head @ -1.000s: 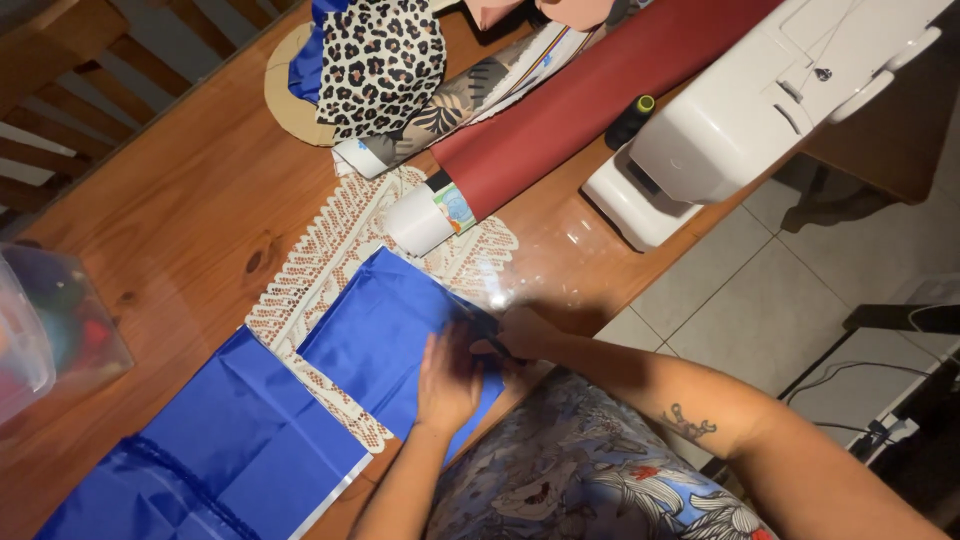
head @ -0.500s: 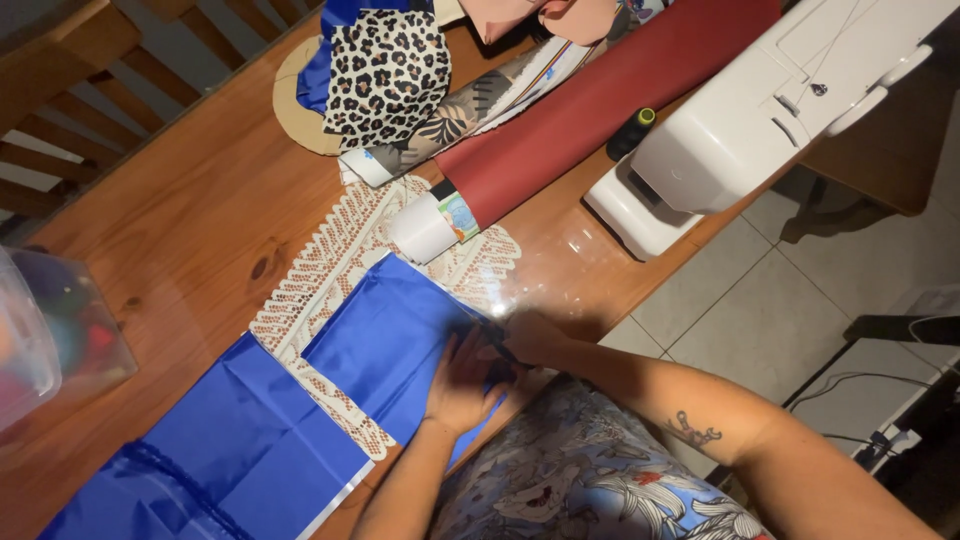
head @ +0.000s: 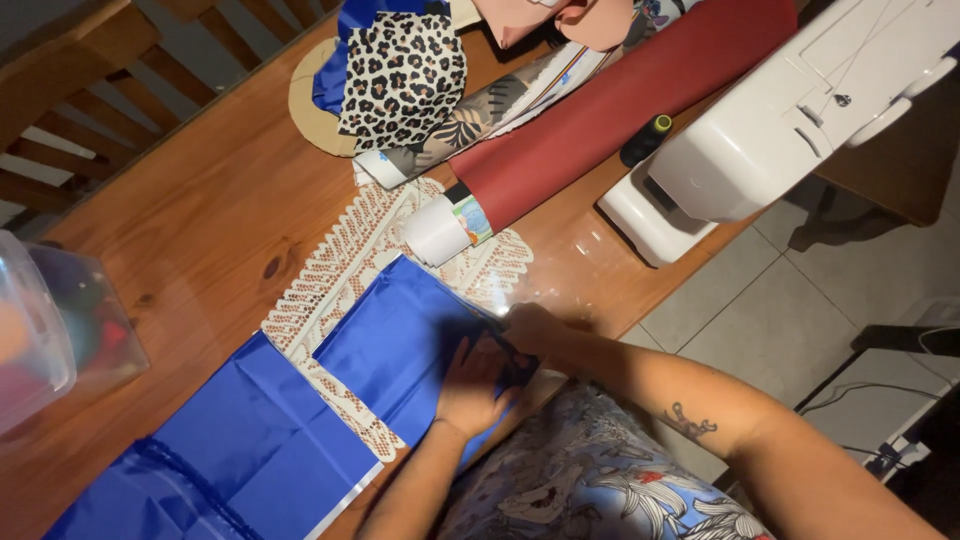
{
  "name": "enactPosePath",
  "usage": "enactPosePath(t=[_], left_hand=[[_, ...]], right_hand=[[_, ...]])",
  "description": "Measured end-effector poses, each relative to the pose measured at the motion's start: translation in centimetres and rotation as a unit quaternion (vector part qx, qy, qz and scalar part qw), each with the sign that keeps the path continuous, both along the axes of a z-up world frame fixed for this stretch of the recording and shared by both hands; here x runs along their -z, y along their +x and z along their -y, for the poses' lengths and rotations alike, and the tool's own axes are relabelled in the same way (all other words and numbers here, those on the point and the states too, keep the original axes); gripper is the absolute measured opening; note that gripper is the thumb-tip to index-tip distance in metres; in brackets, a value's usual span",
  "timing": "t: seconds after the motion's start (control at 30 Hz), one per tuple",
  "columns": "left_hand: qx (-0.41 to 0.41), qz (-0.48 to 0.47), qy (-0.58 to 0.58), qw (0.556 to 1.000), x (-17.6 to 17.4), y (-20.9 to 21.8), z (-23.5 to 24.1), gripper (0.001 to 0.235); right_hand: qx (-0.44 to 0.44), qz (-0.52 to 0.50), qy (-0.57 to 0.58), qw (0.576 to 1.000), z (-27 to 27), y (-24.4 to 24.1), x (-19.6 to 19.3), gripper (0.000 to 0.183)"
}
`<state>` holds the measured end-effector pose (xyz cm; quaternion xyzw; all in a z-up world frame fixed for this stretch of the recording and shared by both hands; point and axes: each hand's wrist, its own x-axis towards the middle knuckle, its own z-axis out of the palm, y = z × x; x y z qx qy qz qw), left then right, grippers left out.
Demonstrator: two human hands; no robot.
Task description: The person cuts a large piece of blue fabric into smaller rectangular sections using scissors. The person repeatedly folds the fabric, aligns the edges, and cuts along the fold lines to create uniform pieces.
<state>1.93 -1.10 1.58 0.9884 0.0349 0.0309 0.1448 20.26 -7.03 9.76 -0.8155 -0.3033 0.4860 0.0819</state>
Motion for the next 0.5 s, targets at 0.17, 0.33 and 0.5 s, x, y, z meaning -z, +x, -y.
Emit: enactPosePath(t=[0.17,0.33,0.5], left_hand=[[-0.001,-0.01,-0.013,1.0,0.1,-0.2,0.1,0.078],[0.002,-0.005,-0.014,1.0,-0.6,-0.1,-0.1,0.079],[-0.001,0.019,0.003,1.0,-0.4,-0.1,0.0,0.079]], right_hand=[[0.021,-0.028,0.008,0.999,-0.5,0.9,3.6,0.02],[-0.053,0.007,-0.011,0.998,-1.2,1.1,-1.6,0.024],[-0.022,0.009,-0.002,1.0,-2.1,1.4,0.6,0.022]])
